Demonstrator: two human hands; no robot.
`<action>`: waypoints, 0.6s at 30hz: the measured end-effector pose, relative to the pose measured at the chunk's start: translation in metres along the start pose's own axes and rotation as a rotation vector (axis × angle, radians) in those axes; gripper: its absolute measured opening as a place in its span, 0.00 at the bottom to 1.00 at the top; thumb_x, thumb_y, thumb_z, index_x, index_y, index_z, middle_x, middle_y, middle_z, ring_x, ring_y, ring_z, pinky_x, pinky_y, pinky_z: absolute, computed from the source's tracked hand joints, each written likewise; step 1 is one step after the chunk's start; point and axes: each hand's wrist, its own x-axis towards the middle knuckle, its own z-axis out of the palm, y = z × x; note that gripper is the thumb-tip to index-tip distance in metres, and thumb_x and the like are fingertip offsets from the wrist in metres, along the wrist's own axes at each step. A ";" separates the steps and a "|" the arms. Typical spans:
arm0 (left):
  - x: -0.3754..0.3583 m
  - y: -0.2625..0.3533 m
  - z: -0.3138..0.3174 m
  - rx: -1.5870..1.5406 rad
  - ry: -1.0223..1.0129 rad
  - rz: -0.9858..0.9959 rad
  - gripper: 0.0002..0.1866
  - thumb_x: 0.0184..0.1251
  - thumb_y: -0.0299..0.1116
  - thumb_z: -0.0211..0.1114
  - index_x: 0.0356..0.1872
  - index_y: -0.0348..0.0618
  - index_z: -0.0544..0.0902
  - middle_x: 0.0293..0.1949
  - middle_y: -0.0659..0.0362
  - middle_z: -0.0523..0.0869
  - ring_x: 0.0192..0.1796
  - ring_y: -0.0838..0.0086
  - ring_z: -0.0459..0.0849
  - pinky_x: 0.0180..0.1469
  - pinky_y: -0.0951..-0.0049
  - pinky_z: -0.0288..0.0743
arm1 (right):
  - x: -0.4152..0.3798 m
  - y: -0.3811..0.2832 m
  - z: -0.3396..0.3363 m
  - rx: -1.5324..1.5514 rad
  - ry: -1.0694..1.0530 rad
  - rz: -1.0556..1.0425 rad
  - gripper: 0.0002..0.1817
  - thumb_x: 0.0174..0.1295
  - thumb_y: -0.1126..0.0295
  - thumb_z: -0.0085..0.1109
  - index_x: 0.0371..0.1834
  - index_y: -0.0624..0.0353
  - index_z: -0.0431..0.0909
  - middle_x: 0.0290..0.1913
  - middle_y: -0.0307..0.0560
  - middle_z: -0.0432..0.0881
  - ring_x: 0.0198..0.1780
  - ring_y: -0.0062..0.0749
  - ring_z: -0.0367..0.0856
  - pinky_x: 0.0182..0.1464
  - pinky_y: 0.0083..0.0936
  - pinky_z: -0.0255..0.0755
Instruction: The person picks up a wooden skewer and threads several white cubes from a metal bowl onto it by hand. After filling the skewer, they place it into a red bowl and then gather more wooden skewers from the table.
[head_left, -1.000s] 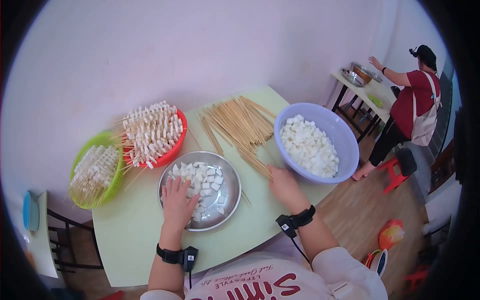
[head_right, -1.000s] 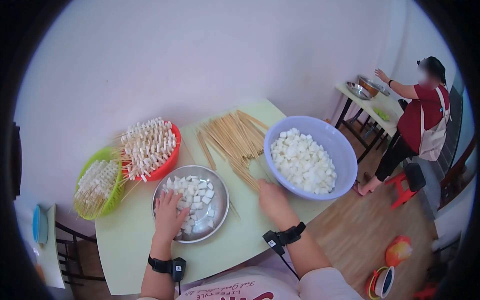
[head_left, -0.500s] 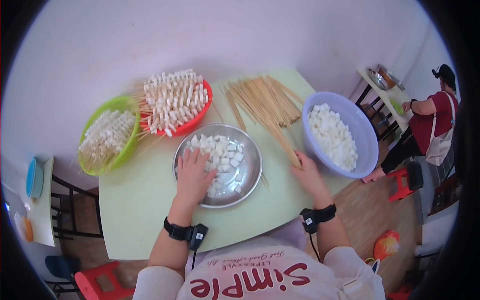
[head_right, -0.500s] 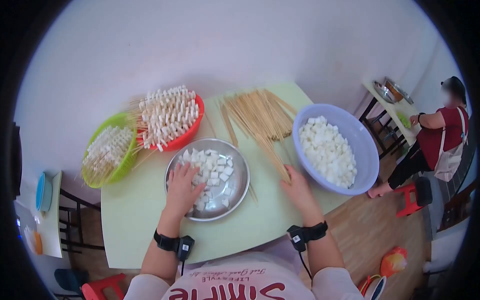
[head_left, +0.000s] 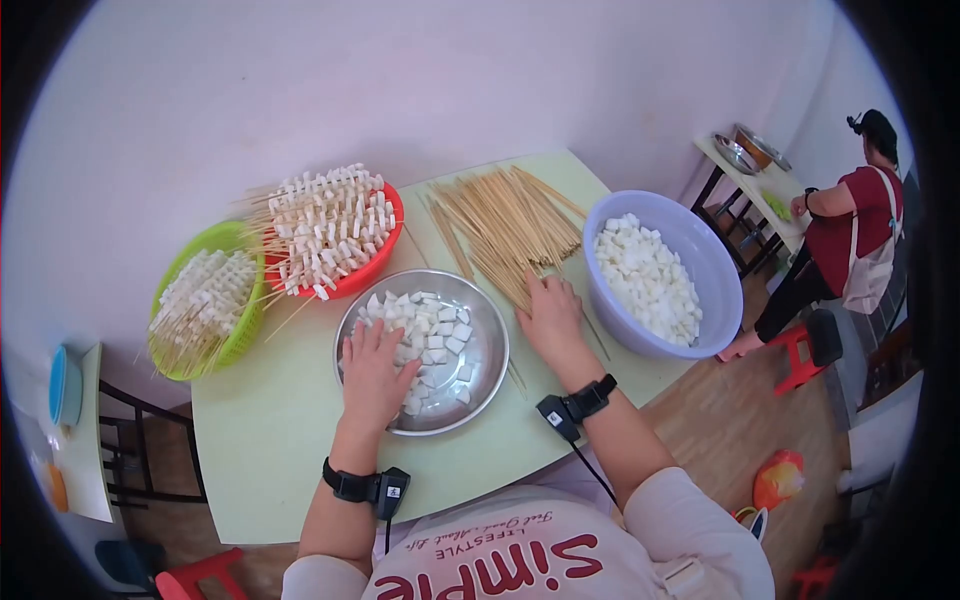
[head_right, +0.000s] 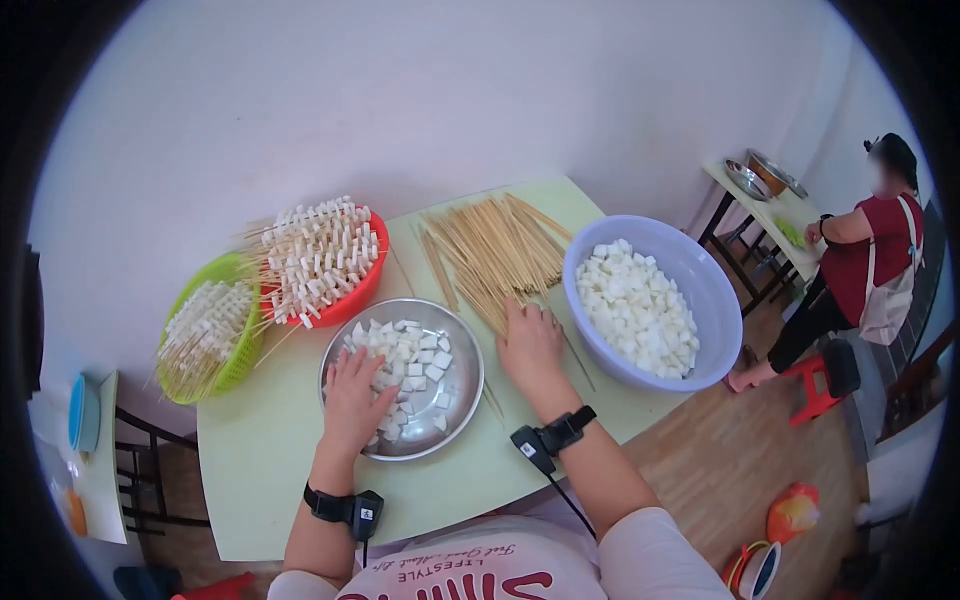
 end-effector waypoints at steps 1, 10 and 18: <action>0.000 0.000 0.000 -0.005 0.008 0.001 0.27 0.58 0.42 0.69 0.59 0.44 0.77 0.66 0.46 0.71 0.72 0.46 0.60 0.73 0.46 0.50 | -0.008 0.003 -0.003 0.029 0.029 -0.062 0.28 0.50 0.63 0.69 0.56 0.55 0.74 0.44 0.51 0.77 0.51 0.49 0.75 0.53 0.43 0.70; 0.000 -0.001 0.000 -0.004 0.016 -0.024 0.26 0.59 0.41 0.69 0.59 0.46 0.77 0.66 0.45 0.71 0.71 0.44 0.62 0.72 0.47 0.52 | -0.067 -0.005 -0.021 0.096 -0.103 -0.247 0.13 0.47 0.64 0.68 0.34 0.58 0.80 0.39 0.49 0.77 0.47 0.44 0.75 0.50 0.42 0.68; 0.000 0.001 0.001 -0.007 0.014 -0.037 0.26 0.59 0.41 0.69 0.58 0.45 0.78 0.67 0.46 0.70 0.72 0.46 0.60 0.73 0.48 0.49 | -0.042 0.018 -0.007 -0.033 -0.031 -0.095 0.10 0.49 0.65 0.66 0.31 0.57 0.80 0.39 0.49 0.78 0.42 0.44 0.77 0.45 0.42 0.70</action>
